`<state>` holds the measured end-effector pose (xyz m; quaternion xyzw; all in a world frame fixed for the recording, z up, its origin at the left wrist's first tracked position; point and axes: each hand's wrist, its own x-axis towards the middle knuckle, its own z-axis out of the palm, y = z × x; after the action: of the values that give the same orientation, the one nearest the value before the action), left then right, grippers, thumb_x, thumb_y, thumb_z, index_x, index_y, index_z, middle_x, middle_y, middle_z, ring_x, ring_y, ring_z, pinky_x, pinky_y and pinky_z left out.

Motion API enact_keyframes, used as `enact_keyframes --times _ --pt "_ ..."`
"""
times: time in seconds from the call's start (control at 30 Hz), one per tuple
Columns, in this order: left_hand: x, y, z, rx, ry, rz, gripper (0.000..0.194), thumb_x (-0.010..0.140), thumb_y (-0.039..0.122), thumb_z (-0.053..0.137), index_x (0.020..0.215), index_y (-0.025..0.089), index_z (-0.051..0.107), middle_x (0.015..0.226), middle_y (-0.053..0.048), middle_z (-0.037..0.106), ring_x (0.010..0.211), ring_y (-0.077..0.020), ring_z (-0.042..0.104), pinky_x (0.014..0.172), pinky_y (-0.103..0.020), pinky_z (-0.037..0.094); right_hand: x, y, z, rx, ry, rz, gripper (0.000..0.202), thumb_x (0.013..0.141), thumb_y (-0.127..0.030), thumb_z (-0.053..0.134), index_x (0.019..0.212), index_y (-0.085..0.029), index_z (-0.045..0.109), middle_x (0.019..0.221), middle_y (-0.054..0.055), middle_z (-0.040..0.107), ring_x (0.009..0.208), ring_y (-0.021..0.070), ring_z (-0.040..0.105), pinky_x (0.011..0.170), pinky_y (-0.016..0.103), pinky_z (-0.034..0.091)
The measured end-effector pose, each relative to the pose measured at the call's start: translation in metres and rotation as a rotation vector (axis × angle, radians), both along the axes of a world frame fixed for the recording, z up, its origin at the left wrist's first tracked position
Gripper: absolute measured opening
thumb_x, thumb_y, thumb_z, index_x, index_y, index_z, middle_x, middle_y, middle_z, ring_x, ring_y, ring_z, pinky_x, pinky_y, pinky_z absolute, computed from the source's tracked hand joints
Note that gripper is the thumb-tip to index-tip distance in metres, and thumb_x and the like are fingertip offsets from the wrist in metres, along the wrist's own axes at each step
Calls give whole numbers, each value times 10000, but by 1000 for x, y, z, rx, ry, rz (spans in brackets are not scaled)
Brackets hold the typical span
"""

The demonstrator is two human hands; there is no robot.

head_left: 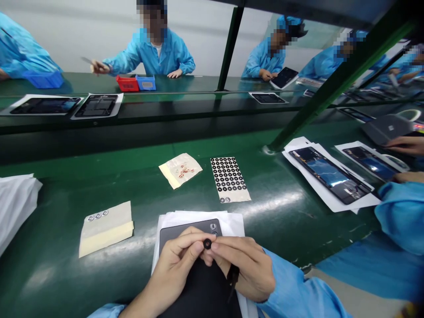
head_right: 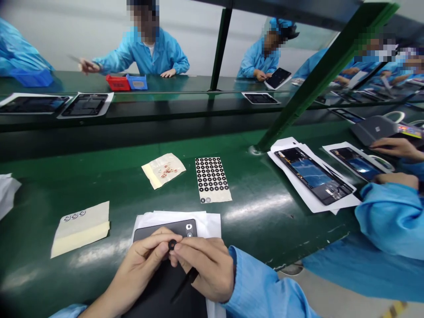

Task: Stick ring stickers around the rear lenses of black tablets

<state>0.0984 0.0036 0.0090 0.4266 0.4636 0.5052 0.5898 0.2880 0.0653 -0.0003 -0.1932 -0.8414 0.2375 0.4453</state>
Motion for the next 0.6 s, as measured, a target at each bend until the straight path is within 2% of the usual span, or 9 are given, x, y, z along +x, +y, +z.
enact_keyframes --times 0.1,0.2,0.3,0.4,0.5,0.6 --pt "1 -1 -1 17 54 23 265 1023 358 583 1172 265 781 846 -22 660 822 -149 676 834 -260 538 0 2 9 144 -92 38 610 935 -28 605 1516 -186 511 1072 86 790 916 200 784 757 248 672" --pt "-1 0 -4 58 227 56 281 1031 348 560 1217 274 757 925 -32 681 822 -152 689 820 -268 554 6 7 6 240 -169 2 587 919 -20 561 1497 -111 510 1108 132 777 973 238 772 774 288 671" --pt "-10 2 -11 194 623 174 349 1043 300 521 1363 281 658 1125 -64 691 949 -183 691 869 -311 543 16 17 -3 212 -267 -104 477 901 8 523 1347 -130 620 1091 107 768 936 218 767 715 279 640" --pt "-23 4 -19 358 1030 273 332 1036 264 528 1344 261 654 1223 -86 678 1112 -247 629 962 -399 480 25 28 -8 164 -415 -144 418 890 16 469 1211 -157 674 1059 77 750 829 177 754 604 257 572" --pt "-36 8 -24 403 1255 222 266 1036 272 531 1244 247 694 1230 -87 686 1128 -285 600 936 -443 433 27 33 -8 180 -490 -113 437 866 17 441 1195 -158 669 1038 74 724 737 149 717 538 249 515" --pt "-45 14 -23 377 1290 137 264 1049 303 505 1225 231 687 1213 -85 693 1122 -284 601 917 -442 410 25 31 -9 204 -519 -100 503 832 34 426 1252 -143 640 1041 84 693 658 134 662 501 254 488"
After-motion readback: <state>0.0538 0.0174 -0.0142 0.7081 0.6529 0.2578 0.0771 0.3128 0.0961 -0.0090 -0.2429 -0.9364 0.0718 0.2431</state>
